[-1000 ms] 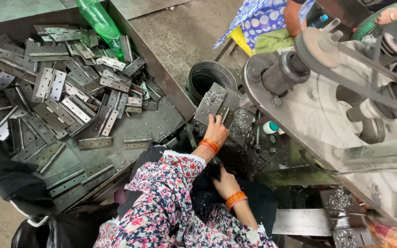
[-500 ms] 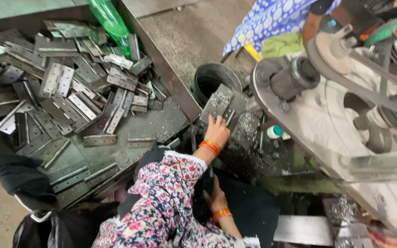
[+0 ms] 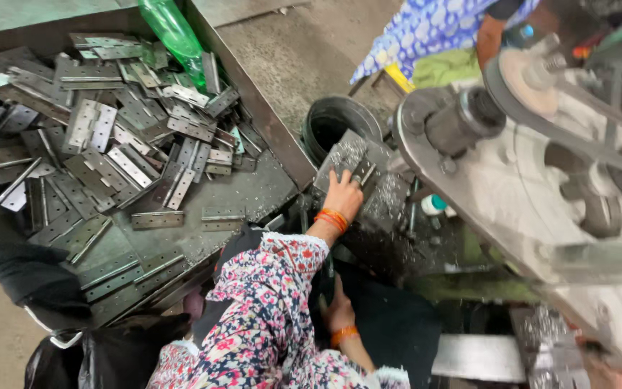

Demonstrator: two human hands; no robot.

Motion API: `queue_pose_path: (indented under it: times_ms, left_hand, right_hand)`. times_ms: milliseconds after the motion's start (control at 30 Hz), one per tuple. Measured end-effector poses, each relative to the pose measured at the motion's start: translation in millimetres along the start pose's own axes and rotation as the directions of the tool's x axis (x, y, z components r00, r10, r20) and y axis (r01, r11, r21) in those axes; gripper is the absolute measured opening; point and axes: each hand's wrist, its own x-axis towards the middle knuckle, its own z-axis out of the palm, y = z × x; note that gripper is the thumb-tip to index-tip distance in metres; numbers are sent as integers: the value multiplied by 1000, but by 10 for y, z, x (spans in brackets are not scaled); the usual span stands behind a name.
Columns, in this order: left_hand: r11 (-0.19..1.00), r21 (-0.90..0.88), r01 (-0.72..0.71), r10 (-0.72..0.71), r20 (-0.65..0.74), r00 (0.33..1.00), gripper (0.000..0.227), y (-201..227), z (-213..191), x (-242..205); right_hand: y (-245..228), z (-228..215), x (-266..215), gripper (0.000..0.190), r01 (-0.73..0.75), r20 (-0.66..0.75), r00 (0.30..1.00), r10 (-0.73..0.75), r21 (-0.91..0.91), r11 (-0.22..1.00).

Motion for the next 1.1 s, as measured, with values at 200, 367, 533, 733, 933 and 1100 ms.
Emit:
queue_pose_path:
  times_ms: [200, 367, 533, 733, 933, 1100]
  left_hand:
    - [1000, -12, 23, -23, -20, 1000, 23, 27, 139, 107]
    - [997, -59, 58, -60, -28, 998, 22, 1, 211, 274]
    - [999, -12, 42, -42, -10, 999, 24, 60, 243, 259]
    - [999, -20, 38, -38, -6, 999, 29, -23, 288, 140]
    - [998, -17, 62, -61, 68, 996, 33, 63, 294, 254]
    - [997, 8, 72, -72, 69, 995, 33, 52, 235, 272]
  right_hand:
    - [-18, -663, 107, 82, 37, 82, 996, -34, -45, 998]
    - [-51, -647, 157, 79, -13, 85, 996, 25, -130, 991]
    - [67, -78, -125, 81, -57, -18, 998, 57, 2, 998]
    - [28, -272, -63, 85, -27, 65, 998, 26, 26, 999]
    - [-1, -756, 203, 77, 47, 84, 996, -37, -117, 992]
    - [91, -64, -41, 83, 13, -14, 1000, -13, -10, 1000]
